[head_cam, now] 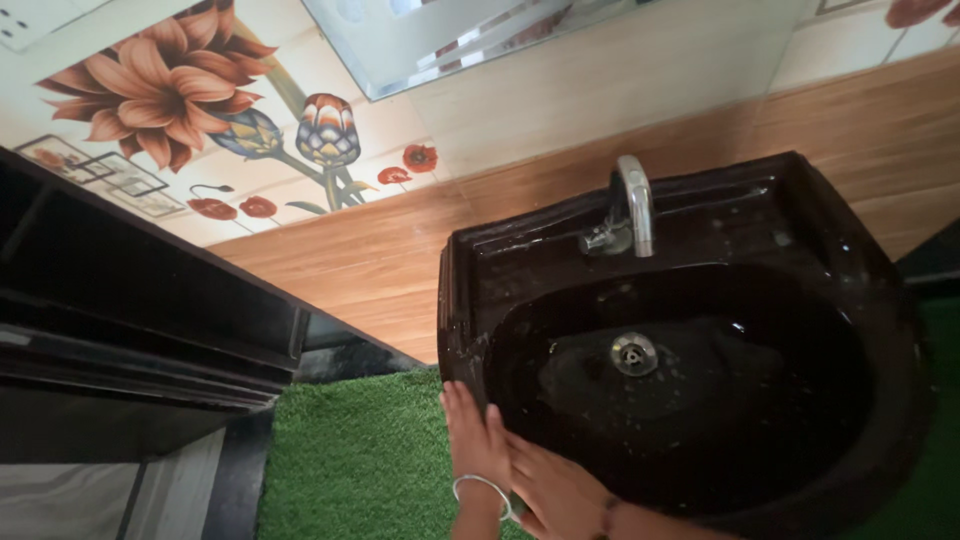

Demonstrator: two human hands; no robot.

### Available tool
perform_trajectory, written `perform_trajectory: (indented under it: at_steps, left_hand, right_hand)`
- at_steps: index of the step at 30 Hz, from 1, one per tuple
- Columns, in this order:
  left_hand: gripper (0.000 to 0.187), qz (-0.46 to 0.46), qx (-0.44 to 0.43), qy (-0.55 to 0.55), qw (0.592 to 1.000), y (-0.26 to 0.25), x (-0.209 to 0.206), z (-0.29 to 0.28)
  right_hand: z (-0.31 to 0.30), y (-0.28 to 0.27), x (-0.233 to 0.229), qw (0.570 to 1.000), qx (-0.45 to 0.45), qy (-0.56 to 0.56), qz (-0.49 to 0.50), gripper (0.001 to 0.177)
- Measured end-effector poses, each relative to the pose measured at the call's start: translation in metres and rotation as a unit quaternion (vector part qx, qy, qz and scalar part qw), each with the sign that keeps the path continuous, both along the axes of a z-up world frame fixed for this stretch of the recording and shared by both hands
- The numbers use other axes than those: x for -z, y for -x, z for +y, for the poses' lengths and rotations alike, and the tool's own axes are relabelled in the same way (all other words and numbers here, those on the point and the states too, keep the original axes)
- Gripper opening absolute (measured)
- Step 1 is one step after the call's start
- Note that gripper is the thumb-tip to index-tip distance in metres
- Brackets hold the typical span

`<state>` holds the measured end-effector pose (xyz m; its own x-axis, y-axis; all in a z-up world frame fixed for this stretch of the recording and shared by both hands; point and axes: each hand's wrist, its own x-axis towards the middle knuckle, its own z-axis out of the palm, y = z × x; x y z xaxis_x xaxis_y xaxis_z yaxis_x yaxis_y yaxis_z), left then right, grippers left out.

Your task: The person scrubs a dark brown bathroom sink using a sponge. They wipe the basin, faucet, and surrounding surfaces repeatedly, rinsing the sponge in the sink water. The person also wipes the countertop and the wall area behind the sink.

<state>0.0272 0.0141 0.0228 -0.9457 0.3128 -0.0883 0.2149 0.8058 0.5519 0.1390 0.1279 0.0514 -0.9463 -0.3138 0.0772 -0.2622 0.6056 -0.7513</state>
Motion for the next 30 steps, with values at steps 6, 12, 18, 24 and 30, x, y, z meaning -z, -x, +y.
perform_trajectory:
  at_steps: [6,12,18,24,30]
  left_hand:
    - [0.035,0.051,0.428,0.246,0.868,-0.037,-0.034,0.02]
    - [0.039,-0.095,0.477,0.194,0.852,-0.057,-0.034,0.031]
    - [0.041,-0.061,0.515,0.36,0.775,0.012,-0.024,0.04]
    - [0.05,0.15,0.469,0.308,0.814,0.078,-0.003,0.049]
    - [0.041,0.075,0.426,0.245,0.868,0.073,-0.018,0.039]
  right_hand:
    - [0.05,-0.059,0.013,0.956,-0.066,-0.099,-0.267,0.079]
    - [0.14,-0.105,0.029,0.872,0.075,-0.195,-0.443,0.06]
    - [0.139,-0.076,0.058,0.839,0.06,-0.218,-0.495,0.082]
    - [0.024,-0.008,0.088,0.91,-0.013,0.055,-0.41,0.077]
    - [0.176,-0.079,0.042,0.85,0.082,-0.212,-0.475,0.067]
